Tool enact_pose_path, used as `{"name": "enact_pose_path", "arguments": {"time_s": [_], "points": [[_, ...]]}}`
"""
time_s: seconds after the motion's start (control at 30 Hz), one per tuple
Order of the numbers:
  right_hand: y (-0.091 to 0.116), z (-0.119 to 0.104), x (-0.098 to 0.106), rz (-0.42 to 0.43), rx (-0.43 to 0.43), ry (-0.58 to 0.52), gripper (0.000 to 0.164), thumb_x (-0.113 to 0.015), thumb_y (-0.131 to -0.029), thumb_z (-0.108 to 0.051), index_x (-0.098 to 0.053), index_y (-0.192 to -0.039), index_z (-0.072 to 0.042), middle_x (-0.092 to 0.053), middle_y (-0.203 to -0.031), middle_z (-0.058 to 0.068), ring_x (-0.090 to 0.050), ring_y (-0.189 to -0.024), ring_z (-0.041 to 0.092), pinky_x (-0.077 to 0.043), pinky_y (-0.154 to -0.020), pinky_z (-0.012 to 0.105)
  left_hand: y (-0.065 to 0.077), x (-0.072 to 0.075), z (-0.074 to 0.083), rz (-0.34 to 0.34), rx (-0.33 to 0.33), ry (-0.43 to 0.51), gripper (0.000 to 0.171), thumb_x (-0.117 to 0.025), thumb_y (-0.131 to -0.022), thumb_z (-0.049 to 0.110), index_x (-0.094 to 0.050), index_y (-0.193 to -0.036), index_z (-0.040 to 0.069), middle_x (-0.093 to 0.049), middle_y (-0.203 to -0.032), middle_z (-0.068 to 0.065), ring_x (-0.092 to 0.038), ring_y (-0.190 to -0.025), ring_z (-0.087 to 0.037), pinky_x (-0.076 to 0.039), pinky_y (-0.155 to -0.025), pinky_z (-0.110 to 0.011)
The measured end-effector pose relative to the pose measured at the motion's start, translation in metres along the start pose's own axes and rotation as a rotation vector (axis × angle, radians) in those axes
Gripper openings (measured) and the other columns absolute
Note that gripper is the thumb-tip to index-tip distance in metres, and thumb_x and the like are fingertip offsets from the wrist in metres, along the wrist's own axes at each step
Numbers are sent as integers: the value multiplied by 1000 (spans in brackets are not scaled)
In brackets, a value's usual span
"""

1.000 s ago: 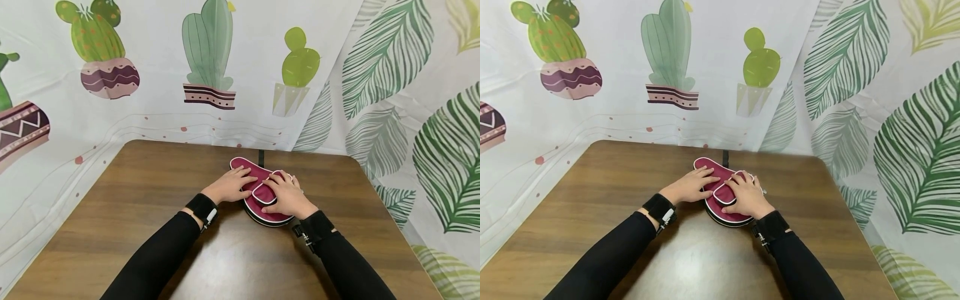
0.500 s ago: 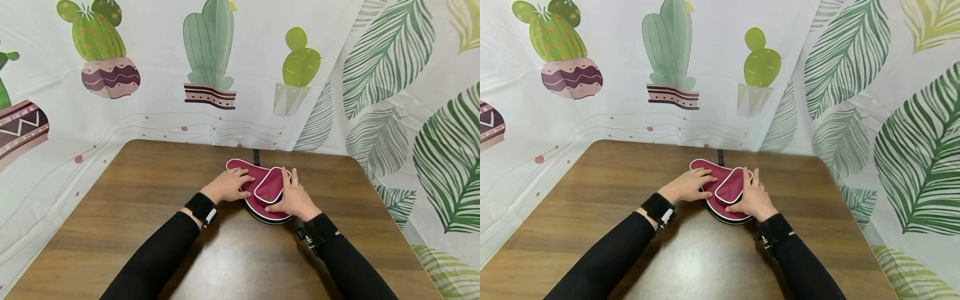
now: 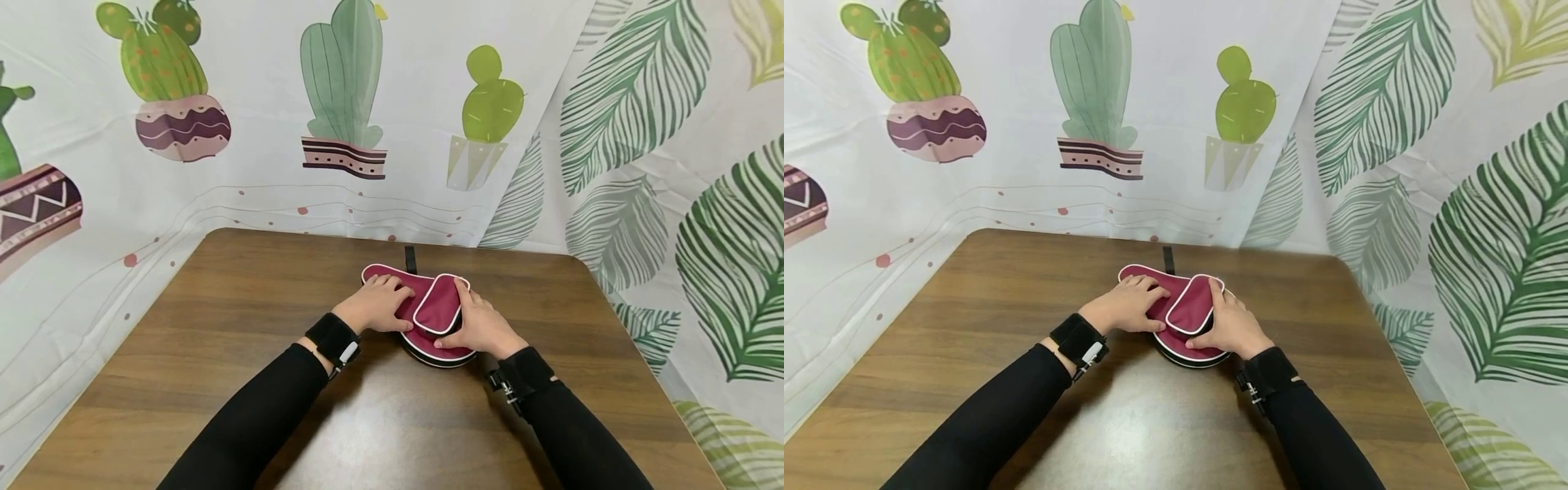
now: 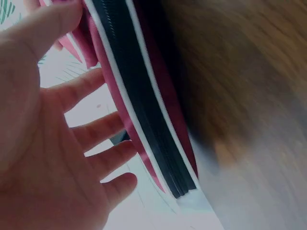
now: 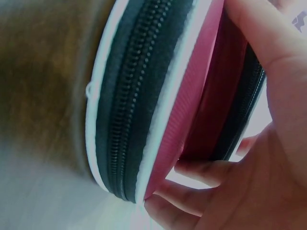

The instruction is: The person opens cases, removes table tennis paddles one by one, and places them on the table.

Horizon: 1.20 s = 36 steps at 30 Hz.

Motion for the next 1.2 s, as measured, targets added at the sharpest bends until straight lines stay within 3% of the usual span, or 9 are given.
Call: {"name": "enact_pose_path", "arguments": {"time_s": [0.2, 0.33, 0.4, 0.5, 0.6, 0.7, 0.83, 0.97, 1.2], "points": [[-4, -1, -4, -39, 108, -26, 135, -90, -63, -58, -11, -159, -5, -38, -154, 22, -44, -136, 41, -39, -110, 56, -1, 0, 2, -92, -27, 43, 89, -70, -81, 66, -40, -155, 25, -30, -163, -9, -23, -151, -35, -17, -123, -51], [-7, 7, 6, -133, 157, -115, 137, -90, -67, -51, -2, -160, -2, -26, -160, 24, -35, -144, 40, -33, -115, 54, -4, -4, 1, -108, -40, 70, 98, -69, -78, 72, -36, -156, 24, -26, -165, -8, -19, -153, -34, -15, -123, -53], [-11, 15, 16, -177, 142, -215, 128, -89, -75, -36, 0, -160, -2, -24, -160, 27, -32, -145, 41, -30, -117, 54, -5, -6, 1, -105, -34, 77, 100, -70, -77, 73, -36, -157, 25, -26, -165, -7, -19, -153, -34, -15, -123, -54], [-20, 30, 30, -217, 89, -319, 96, -71, -88, -7, -6, -158, 2, -28, -157, 31, -33, -144, 45, -31, -116, 56, -6, -6, 1, -100, -25, 90, 100, -71, -76, 72, -35, -157, 25, -26, -165, -7, -19, -153, -33, -14, -123, -55], [-31, 41, 33, -224, 69, -234, 64, -50, -93, 4, -25, -152, 8, -44, -145, 32, -45, -135, 46, -40, -110, 54, -6, -6, 1, -107, -18, 96, 100, -73, -76, 71, -36, -156, 25, -26, -165, -7, -20, -153, -33, -14, -122, -57], [-40, 46, 28, -209, 97, -110, 49, -42, -96, 5, -41, -145, 9, -55, -136, 28, -55, -127, 40, -46, -104, 49, -5, -6, 2, -111, -15, 106, 99, -73, -75, 71, -37, -155, 25, -27, -165, -6, -22, -152, -33, -14, -122, -57], [-47, 47, 21, -193, 114, -85, 51, -38, -91, 9, -50, -140, 6, -62, -127, 21, -58, -117, 32, -48, -98, 44, -5, -5, 6, -107, -27, 120, 99, -74, -75, 70, -37, -155, 23, -27, -165, -6, -22, -152, -33, -14, -122, -58], [-48, 50, 21, -184, 88, -89, 55, -37, -87, 11, -51, -139, 5, -63, -126, 22, -60, -117, 35, -50, -95, 43, -5, -5, 7, -97, -32, 121, 100, -74, -75, 70, -37, -155, 23, -27, -165, -6, -22, -152, -33, -15, -122, -58], [-47, 56, 20, -151, 44, -119, 46, -40, -91, 9, -57, -134, 8, -65, -124, 24, -62, -114, 36, -52, -94, 43, -4, -3, 6, -109, -18, 113, 100, -74, -75, 70, -36, -156, 23, -26, -165, -6, -22, -152, -32, -14, -122, -57]]}}
Point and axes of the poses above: each hand's wrist, its own y-axis away from the middle knuckle, its own x-axis out of the back of the hand, z = x × y, the point moved 2 cm from there along -y, towards the middle knuckle
